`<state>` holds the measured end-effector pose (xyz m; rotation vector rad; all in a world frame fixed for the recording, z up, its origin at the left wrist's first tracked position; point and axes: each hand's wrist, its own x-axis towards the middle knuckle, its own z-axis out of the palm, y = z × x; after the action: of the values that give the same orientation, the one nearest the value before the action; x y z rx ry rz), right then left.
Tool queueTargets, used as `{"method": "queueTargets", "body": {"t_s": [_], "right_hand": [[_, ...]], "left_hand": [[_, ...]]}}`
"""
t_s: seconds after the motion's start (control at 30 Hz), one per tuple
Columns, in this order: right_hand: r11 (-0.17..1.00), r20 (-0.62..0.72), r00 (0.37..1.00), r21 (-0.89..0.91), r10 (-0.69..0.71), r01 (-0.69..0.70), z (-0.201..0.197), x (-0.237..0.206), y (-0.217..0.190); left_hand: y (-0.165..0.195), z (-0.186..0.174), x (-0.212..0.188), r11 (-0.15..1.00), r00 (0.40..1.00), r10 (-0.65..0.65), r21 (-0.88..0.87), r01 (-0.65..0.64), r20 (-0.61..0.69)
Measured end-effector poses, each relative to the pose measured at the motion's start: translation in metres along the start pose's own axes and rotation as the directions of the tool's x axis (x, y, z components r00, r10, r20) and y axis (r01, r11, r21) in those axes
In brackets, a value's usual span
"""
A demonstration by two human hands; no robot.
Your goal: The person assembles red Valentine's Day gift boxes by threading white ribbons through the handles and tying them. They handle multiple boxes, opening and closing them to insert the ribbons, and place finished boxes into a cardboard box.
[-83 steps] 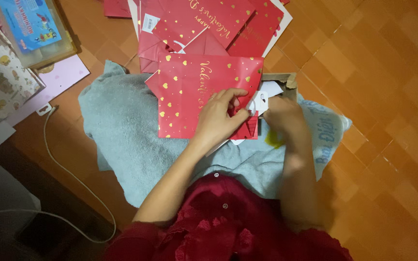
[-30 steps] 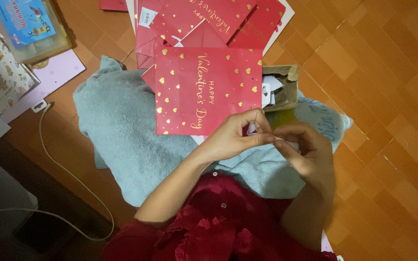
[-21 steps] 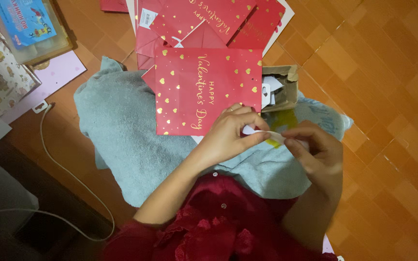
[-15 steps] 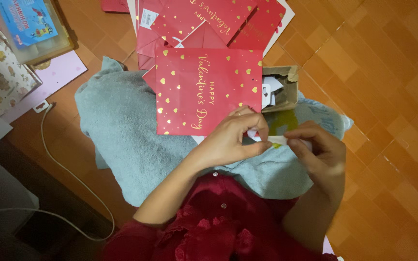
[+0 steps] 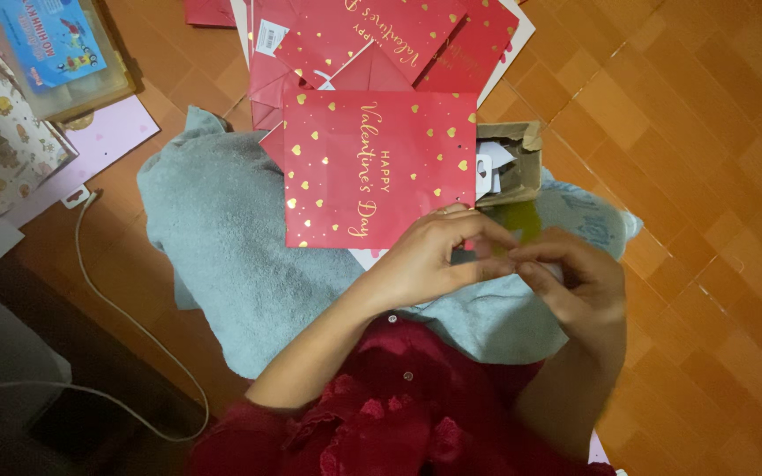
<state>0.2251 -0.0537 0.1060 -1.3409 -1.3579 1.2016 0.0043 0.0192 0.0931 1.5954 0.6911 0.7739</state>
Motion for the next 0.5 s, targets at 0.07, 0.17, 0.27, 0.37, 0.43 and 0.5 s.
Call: {"method": "queueTargets", "body": {"t_s": [0.07, 0.17, 0.27, 0.37, 0.43, 0.5], "right_hand": [[1.000, 0.004, 1.000, -0.023, 0.009, -0.009, -0.001, -0.001, -0.002], [0.998, 0.047, 0.999, -0.064, -0.011, 0.014, -0.003, -0.002, -0.005], [0.999, 0.072, 0.997, -0.040, 0.021, -0.018, -0.003, -0.003, -0.009], [1.000, 0.089, 0.996, -0.013, 0.026, -0.025, -0.004, -0.006, -0.011], [0.999, 0.090, 0.995, -0.033, 0.030, -0.027, -0.005, -0.006, -0.010], [0.995, 0.067, 0.996, -0.079, 0.064, -0.059, -0.007, -0.007, -0.009]], "left_hand": [[-0.005, 0.001, 0.001, 0.998, 0.998, -0.046, 0.044, 0.044, 0.044], [-0.011, 0.004, 0.000, 0.997, 0.992, -0.060, 0.052, 0.055, 0.109], [-0.017, 0.004, -0.001, 0.999, 0.991, 0.049, -0.022, -0.047, 0.122], [-0.021, 0.006, -0.003, 0.989, 0.983, 0.031, -0.149, -0.004, 0.179], [-0.023, 0.005, -0.003, 0.977, 0.979, 0.047, -0.214, -0.003, 0.197], [-0.024, 0.004, -0.004, 0.962, 0.975, 0.138, -0.260, -0.089, 0.175]]}}
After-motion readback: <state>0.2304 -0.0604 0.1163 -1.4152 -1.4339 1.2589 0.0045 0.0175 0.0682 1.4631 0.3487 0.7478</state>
